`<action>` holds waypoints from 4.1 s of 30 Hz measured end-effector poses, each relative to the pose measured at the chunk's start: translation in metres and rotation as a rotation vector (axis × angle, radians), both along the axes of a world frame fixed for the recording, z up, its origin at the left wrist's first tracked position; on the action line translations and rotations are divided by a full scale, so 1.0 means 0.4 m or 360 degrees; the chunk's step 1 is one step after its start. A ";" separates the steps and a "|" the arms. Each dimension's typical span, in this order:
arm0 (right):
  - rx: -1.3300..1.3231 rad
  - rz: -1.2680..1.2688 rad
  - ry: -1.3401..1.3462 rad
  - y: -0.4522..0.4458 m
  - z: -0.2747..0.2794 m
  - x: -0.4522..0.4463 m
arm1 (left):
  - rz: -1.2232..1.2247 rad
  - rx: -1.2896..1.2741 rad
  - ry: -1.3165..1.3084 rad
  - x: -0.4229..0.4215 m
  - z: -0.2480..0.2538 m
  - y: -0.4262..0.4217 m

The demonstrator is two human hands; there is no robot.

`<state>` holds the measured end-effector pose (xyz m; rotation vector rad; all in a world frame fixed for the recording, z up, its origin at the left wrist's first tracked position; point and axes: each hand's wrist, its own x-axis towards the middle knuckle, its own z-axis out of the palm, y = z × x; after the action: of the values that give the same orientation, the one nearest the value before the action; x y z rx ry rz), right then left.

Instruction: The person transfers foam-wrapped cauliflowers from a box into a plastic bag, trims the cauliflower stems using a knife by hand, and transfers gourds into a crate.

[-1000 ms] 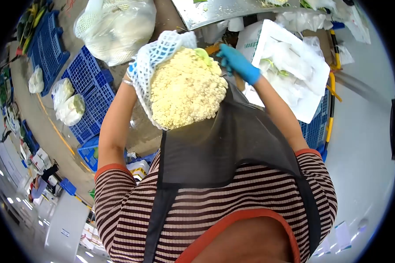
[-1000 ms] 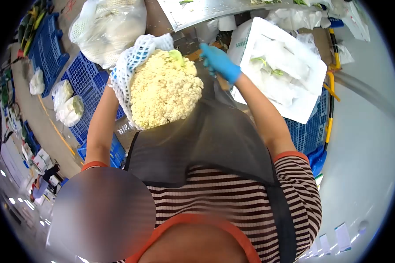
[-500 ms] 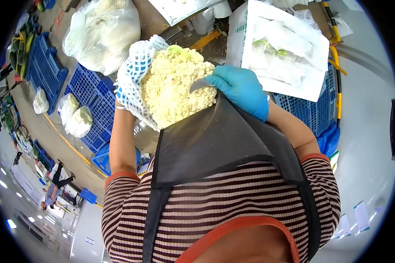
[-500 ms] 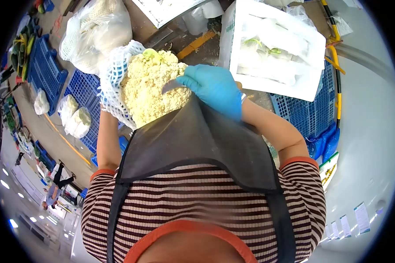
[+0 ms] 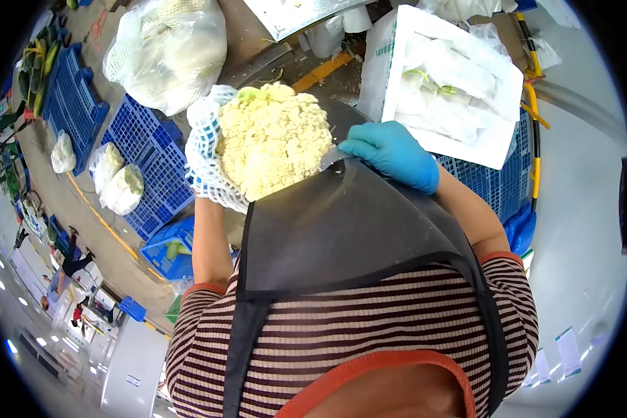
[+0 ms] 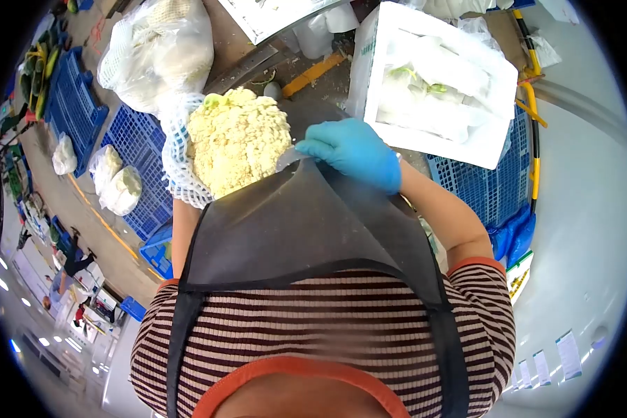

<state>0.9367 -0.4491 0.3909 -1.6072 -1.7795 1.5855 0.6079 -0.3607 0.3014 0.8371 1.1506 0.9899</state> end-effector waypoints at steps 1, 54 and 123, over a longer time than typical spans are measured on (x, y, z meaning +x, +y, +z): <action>0.0010 -0.0039 0.0000 -0.008 -0.005 0.000 | 0.0034 -0.0074 -0.0149 0.009 0.018 -0.012; 0.0699 -0.0440 -0.0216 0.088 -0.093 -0.005 | 0.0096 -0.0091 -0.0355 0.118 0.135 -0.016; 0.0556 -0.0369 -0.0072 0.140 -0.094 -0.074 | -0.0985 0.0904 0.0937 0.035 -0.033 0.183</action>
<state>0.9071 -0.3931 0.3532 -1.6171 -1.7037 1.0756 0.6218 -0.2874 0.2884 1.9009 0.9784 0.5476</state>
